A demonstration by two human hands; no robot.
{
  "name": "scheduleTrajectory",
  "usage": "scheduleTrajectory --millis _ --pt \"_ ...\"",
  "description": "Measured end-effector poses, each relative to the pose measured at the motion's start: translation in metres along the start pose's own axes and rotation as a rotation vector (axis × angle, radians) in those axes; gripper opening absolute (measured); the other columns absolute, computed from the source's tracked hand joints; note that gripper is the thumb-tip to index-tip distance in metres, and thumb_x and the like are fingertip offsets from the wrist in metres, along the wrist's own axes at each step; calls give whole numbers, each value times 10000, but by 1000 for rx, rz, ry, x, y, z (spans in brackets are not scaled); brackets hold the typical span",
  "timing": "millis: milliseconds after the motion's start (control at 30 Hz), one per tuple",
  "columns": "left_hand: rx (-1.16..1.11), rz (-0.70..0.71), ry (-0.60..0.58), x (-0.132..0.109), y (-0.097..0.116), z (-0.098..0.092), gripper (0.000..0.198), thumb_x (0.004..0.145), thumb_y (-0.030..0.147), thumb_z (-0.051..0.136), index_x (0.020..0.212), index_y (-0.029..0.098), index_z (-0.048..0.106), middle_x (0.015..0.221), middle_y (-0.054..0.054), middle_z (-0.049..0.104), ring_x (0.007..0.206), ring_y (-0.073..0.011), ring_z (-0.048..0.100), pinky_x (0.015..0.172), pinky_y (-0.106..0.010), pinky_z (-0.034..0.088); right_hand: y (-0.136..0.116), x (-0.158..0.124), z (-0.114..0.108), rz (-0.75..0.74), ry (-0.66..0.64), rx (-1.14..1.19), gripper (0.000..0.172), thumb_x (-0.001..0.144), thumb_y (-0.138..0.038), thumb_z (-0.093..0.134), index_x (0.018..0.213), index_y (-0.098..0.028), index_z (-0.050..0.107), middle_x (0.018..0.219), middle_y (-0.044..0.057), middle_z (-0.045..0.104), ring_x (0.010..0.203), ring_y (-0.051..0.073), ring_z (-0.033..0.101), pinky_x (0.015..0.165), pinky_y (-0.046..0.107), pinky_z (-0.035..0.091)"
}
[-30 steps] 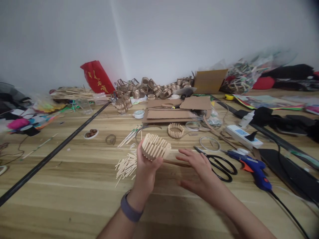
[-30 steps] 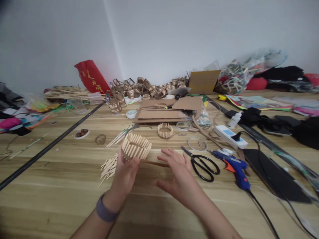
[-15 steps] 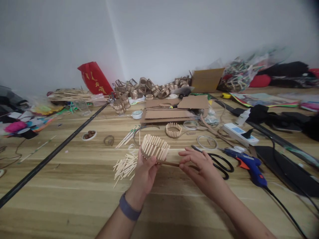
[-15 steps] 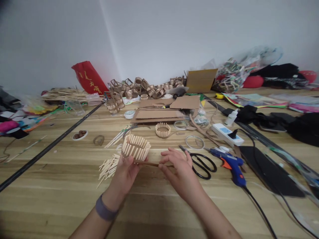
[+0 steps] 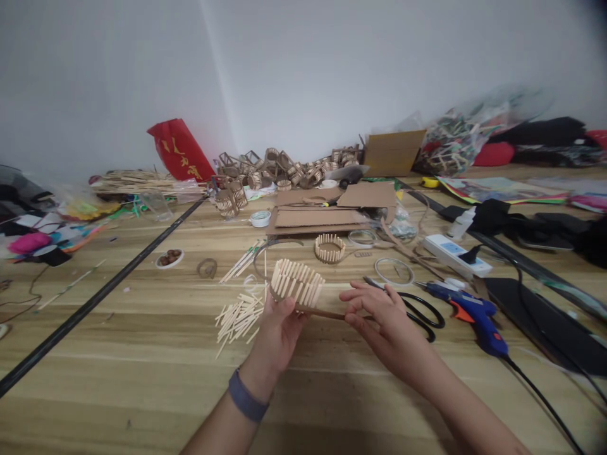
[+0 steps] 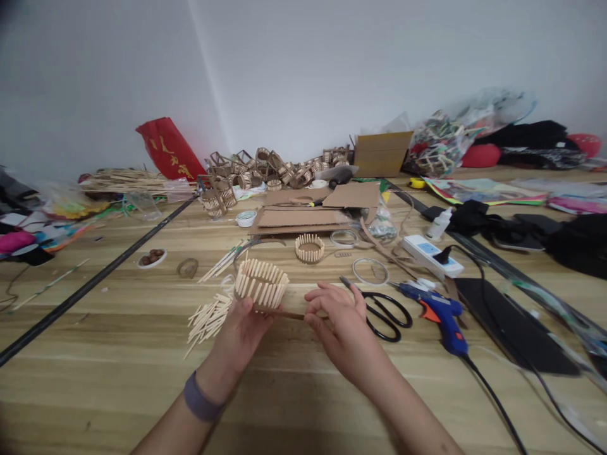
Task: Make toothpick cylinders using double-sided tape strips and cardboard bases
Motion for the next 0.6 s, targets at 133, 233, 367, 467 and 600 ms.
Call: scheduleTrajectory --millis 133,233,367,467,600 --pt "19 45 55 4 2 -5 544 636 261 825 1110 261 558 977 11 654 831 -148 619 717 -263 506 -2 -1 0 9 -108 89 170 878 -358 514 775 -258 604 1056 49 710 1218 311 539 1069 656 139" --pt "22 49 80 5 1 -5 545 619 250 828 1092 272 560 976 22 648 838 -144 616 744 -265 501 -5 -1 -1 6 -165 137 180 881 -380 531 780 -251 606 1037 57 706 1205 303 545 1086 632 154" --pt "47 33 157 3 1 -7 586 578 260 844 1089 279 558 993 21 644 833 -142 611 731 -247 490 -12 -1 -3 -17 -222 164 203 893 -383 540 761 -240 596 1027 55 701 1219 294 528 1098 623 126" --pt "75 41 208 0 2 -9 624 566 241 841 1112 294 544 1034 20 637 859 -147 610 741 -245 483 -18 -2 -4 -42 -266 181 209 907 -386 537 770 -238 594 997 47 699 1208 285 532 1100 603 137" --pt "102 60 195 1 2 -10 589 595 224 823 1106 300 540 1063 23 634 897 -150 608 770 -248 480 -19 -3 -3 -67 -291 188 223 915 -402 527 783 -236 595 949 47 697 1188 280 542 1091 557 199"
Point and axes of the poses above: each hand's wrist, its own x-axis towards the middle knuckle, its own z-axis out of the palm, y = z × x, the point moved 7 cm from there along x, towards the middle knuckle
